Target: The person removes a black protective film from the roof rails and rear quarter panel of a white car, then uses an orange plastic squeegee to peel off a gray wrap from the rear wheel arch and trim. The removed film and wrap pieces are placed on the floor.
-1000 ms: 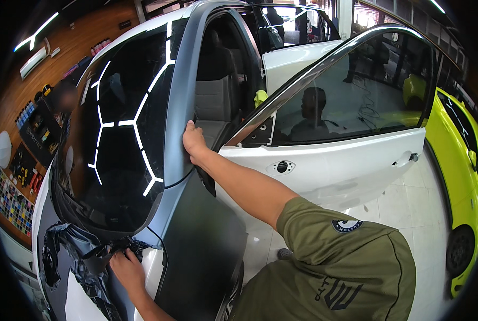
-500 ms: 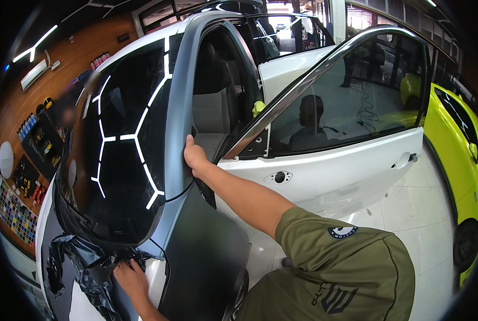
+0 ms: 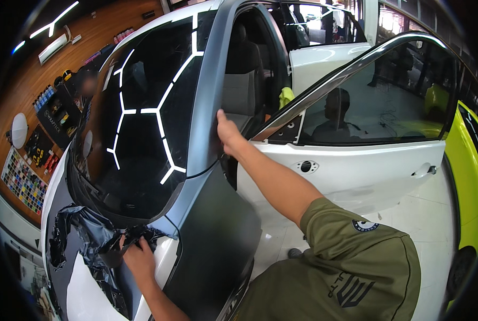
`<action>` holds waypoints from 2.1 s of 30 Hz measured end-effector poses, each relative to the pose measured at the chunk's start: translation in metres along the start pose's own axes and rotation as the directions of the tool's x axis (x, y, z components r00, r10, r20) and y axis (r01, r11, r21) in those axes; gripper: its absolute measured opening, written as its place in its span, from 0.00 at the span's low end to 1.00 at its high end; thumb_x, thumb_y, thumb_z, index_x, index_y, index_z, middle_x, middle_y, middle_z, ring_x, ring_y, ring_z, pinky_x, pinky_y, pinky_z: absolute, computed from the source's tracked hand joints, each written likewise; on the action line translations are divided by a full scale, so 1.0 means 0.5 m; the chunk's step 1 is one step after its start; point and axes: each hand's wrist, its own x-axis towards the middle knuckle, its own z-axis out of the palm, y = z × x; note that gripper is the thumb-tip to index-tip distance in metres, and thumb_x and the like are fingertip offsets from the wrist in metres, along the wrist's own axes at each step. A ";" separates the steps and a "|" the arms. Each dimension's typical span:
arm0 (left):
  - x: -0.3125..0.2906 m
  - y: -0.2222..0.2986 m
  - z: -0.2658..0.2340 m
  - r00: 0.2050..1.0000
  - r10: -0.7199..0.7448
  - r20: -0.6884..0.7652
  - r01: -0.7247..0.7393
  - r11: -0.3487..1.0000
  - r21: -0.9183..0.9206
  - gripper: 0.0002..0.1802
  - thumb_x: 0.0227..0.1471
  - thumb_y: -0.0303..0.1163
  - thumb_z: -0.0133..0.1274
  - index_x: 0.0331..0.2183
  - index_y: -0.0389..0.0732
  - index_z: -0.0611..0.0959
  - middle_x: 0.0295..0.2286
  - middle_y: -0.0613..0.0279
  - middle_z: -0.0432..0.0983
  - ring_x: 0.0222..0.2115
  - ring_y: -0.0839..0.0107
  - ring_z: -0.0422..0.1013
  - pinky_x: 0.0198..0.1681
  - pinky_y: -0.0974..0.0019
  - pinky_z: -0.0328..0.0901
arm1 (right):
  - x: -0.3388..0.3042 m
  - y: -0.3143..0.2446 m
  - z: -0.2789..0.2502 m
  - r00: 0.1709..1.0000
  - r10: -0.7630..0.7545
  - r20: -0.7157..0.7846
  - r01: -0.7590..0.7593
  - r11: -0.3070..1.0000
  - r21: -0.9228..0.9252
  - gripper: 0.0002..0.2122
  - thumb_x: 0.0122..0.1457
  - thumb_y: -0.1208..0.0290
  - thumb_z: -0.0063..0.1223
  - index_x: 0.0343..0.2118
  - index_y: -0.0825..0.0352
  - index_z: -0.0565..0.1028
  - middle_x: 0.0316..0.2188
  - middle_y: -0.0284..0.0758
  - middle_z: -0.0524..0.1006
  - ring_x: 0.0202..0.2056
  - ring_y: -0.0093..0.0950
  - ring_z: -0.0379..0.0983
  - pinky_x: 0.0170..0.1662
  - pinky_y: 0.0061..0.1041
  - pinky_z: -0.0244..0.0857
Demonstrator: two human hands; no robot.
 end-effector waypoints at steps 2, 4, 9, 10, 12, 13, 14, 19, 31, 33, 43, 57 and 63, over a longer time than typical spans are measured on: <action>-0.001 -0.004 -0.004 1.000 0.004 0.023 -0.003 1.000 -0.007 0.17 0.53 0.30 0.49 0.41 0.27 0.76 0.44 0.36 0.69 0.49 0.41 0.63 0.56 0.50 0.54 | 0.011 -0.019 0.018 0.997 -0.075 0.010 0.073 0.990 0.116 0.34 0.64 0.45 0.32 0.55 0.78 0.64 0.53 0.48 0.68 0.53 0.37 0.65 0.57 0.32 0.56; -0.006 -0.010 -0.014 1.000 0.004 0.031 -0.005 0.999 0.036 0.17 0.52 0.30 0.49 0.41 0.27 0.76 0.43 0.37 0.70 0.48 0.41 0.63 0.55 0.50 0.54 | 0.025 -0.055 0.037 0.996 -0.084 0.041 0.074 0.978 0.196 0.31 0.66 0.49 0.31 0.54 0.78 0.64 0.53 0.49 0.68 0.53 0.36 0.67 0.56 0.34 0.58; 0.009 0.010 -0.015 0.992 -0.028 0.123 0.029 1.000 -0.007 0.18 0.53 0.32 0.49 0.40 0.26 0.78 0.47 0.33 0.67 0.51 0.40 0.61 0.58 0.48 0.52 | 0.141 -0.056 0.037 0.950 -0.227 -0.214 0.213 0.973 -0.089 0.28 0.66 0.52 0.30 0.49 0.78 0.67 0.49 0.54 0.71 0.52 0.45 0.67 0.54 0.37 0.60; 0.006 0.011 -0.013 0.993 -0.034 0.114 0.035 0.999 -0.008 0.19 0.52 0.32 0.49 0.41 0.27 0.77 0.47 0.33 0.67 0.51 0.39 0.60 0.58 0.47 0.51 | 0.131 -0.051 0.042 0.935 -0.265 -0.237 0.231 0.959 -0.163 0.28 0.66 0.52 0.29 0.48 0.77 0.69 0.48 0.54 0.71 0.51 0.46 0.68 0.54 0.38 0.60; 0.012 0.012 -0.016 0.992 -0.040 0.121 0.038 0.999 0.020 0.19 0.52 0.32 0.49 0.41 0.27 0.77 0.47 0.33 0.68 0.51 0.39 0.60 0.58 0.46 0.51 | 0.116 -0.052 0.046 0.907 -0.338 -0.251 0.253 0.914 -0.316 0.29 0.66 0.51 0.28 0.46 0.77 0.71 0.45 0.55 0.73 0.49 0.49 0.69 0.53 0.40 0.60; 0.012 0.014 -0.017 0.991 -0.046 0.128 0.041 0.999 0.035 0.19 0.52 0.32 0.49 0.41 0.27 0.77 0.46 0.33 0.68 0.51 0.39 0.60 0.58 0.46 0.50 | 0.102 -0.060 0.047 0.899 -0.367 -0.240 0.256 0.883 -0.394 0.29 0.66 0.51 0.27 0.44 0.76 0.72 0.44 0.56 0.74 0.49 0.50 0.69 0.53 0.41 0.60; 0.009 0.004 -0.014 0.995 -0.014 0.096 0.007 0.997 0.073 0.18 0.52 0.32 0.50 0.41 0.27 0.77 0.45 0.35 0.69 0.50 0.40 0.61 0.57 0.47 0.52 | 0.092 -0.063 0.047 0.890 -0.396 -0.226 0.257 0.845 -0.468 0.29 0.66 0.50 0.26 0.42 0.76 0.73 0.42 0.56 0.74 0.48 0.51 0.69 0.53 0.43 0.60; 0.015 0.005 -0.007 0.997 0.028 0.077 -0.035 0.995 0.095 0.17 0.52 0.31 0.50 0.40 0.28 0.78 0.44 0.37 0.71 0.49 0.43 0.63 0.55 0.50 0.54 | 0.079 -0.065 0.037 0.890 -0.402 -0.215 0.244 0.819 -0.520 0.30 0.65 0.49 0.25 0.39 0.75 0.76 0.41 0.56 0.75 0.47 0.52 0.70 0.52 0.44 0.60; 0.018 0.005 -0.010 0.998 0.011 0.056 0.000 0.983 -0.181 0.26 0.52 0.27 0.49 0.52 0.27 0.68 0.47 0.38 0.68 0.50 0.46 0.64 0.56 0.56 0.55 | 0.047 -0.068 0.030 0.928 -0.329 -0.176 0.203 0.841 -0.501 0.30 0.65 0.49 0.26 0.39 0.74 0.76 0.40 0.55 0.75 0.47 0.52 0.70 0.52 0.44 0.61; 0.020 0.029 -0.016 0.992 -0.045 0.115 0.084 0.929 -0.361 0.27 0.53 0.28 0.49 0.53 0.26 0.66 0.47 0.37 0.68 0.49 0.47 0.65 0.55 0.58 0.57 | 0.053 -0.062 0.016 0.926 -0.351 -0.139 0.248 0.842 -0.479 0.30 0.65 0.49 0.26 0.39 0.75 0.75 0.41 0.56 0.75 0.46 0.52 0.69 0.52 0.45 0.60; 0.000 -0.010 -0.016 0.991 -0.030 -0.130 0.000 0.973 -0.230 0.24 0.53 0.29 0.49 0.49 0.25 0.67 0.43 0.37 0.69 0.45 0.45 0.66 0.51 0.55 0.59 | -0.142 0.120 -0.013 0.883 -0.432 0.185 0.443 0.635 -0.633 0.23 0.65 0.56 0.36 0.42 0.77 0.70 0.40 0.56 0.70 0.45 0.53 0.66 0.50 0.45 0.60; -0.026 0.008 -0.031 0.994 -0.097 -0.056 0.078 0.958 -0.276 0.22 0.56 0.32 0.50 0.48 0.27 0.70 0.43 0.40 0.71 0.45 0.49 0.68 0.52 0.58 0.59 | -0.266 0.285 -0.160 0.890 -0.395 0.227 0.452 0.692 -0.563 0.15 0.59 0.70 0.46 0.47 0.70 0.71 0.44 0.45 0.73 0.46 0.42 0.70 0.51 0.33 0.63; -0.027 -0.001 -0.026 0.979 -0.203 -0.019 0.154 0.795 -0.587 0.24 0.55 0.32 0.51 0.50 0.27 0.70 0.44 0.40 0.70 0.44 0.46 0.67 0.51 0.58 0.60 | -0.229 0.277 -0.171 0.964 -0.178 0.198 0.256 0.829 -0.497 0.16 0.60 0.69 0.47 0.49 0.70 0.72 0.41 0.39 0.76 0.44 0.28 0.70 0.48 0.26 0.63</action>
